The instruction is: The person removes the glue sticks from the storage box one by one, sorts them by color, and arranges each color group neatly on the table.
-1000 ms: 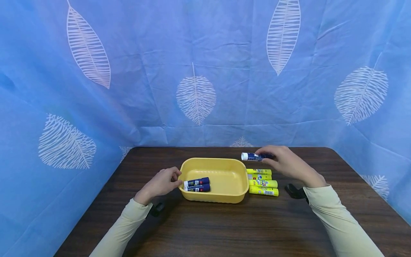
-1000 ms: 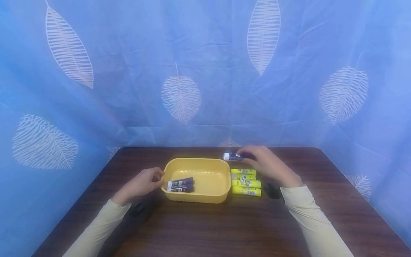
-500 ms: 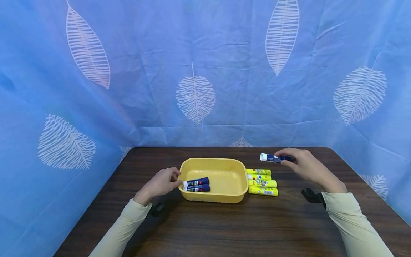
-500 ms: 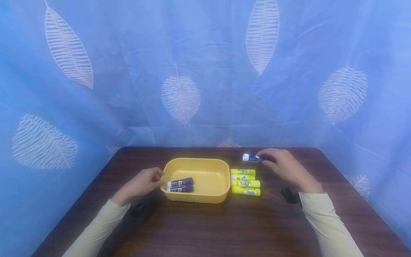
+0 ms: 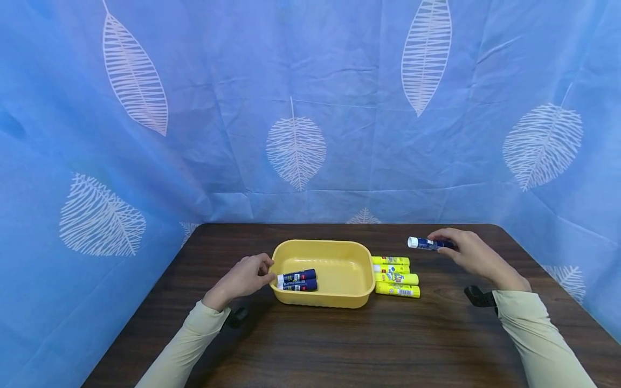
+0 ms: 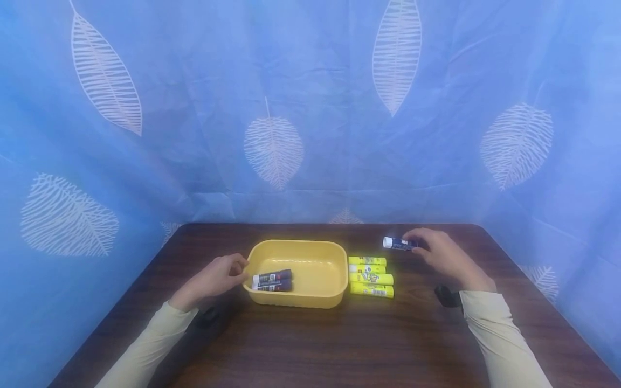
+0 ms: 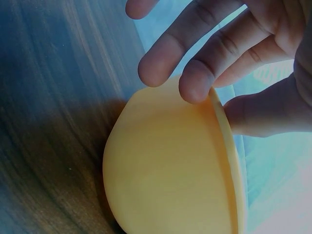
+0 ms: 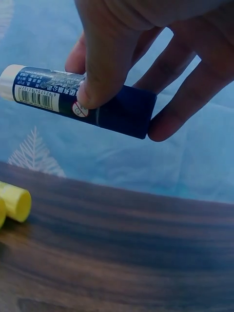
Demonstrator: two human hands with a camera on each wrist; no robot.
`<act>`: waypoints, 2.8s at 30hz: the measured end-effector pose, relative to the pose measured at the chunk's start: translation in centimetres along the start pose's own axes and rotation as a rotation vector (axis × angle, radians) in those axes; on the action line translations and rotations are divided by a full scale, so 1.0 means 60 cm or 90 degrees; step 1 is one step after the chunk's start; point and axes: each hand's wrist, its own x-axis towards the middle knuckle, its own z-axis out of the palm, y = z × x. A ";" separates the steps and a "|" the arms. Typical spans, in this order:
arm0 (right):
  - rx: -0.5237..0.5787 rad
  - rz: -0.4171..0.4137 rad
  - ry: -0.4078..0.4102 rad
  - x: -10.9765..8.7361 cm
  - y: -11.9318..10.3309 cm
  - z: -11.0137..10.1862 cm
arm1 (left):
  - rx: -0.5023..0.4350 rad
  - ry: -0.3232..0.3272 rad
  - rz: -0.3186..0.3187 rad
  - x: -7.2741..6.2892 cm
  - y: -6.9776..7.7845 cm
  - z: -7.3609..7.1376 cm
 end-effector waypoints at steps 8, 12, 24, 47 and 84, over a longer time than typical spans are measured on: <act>0.007 0.020 -0.013 -0.002 0.023 0.016 | -0.003 -0.004 -0.001 0.002 -0.002 0.000; 0.003 0.017 -0.015 -0.002 0.038 0.029 | 0.001 -0.003 -0.001 0.002 -0.002 0.000; 0.005 0.039 -0.038 -0.004 0.054 0.052 | 0.004 -0.004 0.001 0.002 -0.002 0.000; -0.010 0.024 -0.074 -0.007 0.073 0.078 | -0.004 -0.002 0.006 -0.001 0.001 -0.001; 0.009 0.039 -0.081 -0.009 0.062 0.074 | -0.002 -0.009 0.010 0.000 -0.002 -0.001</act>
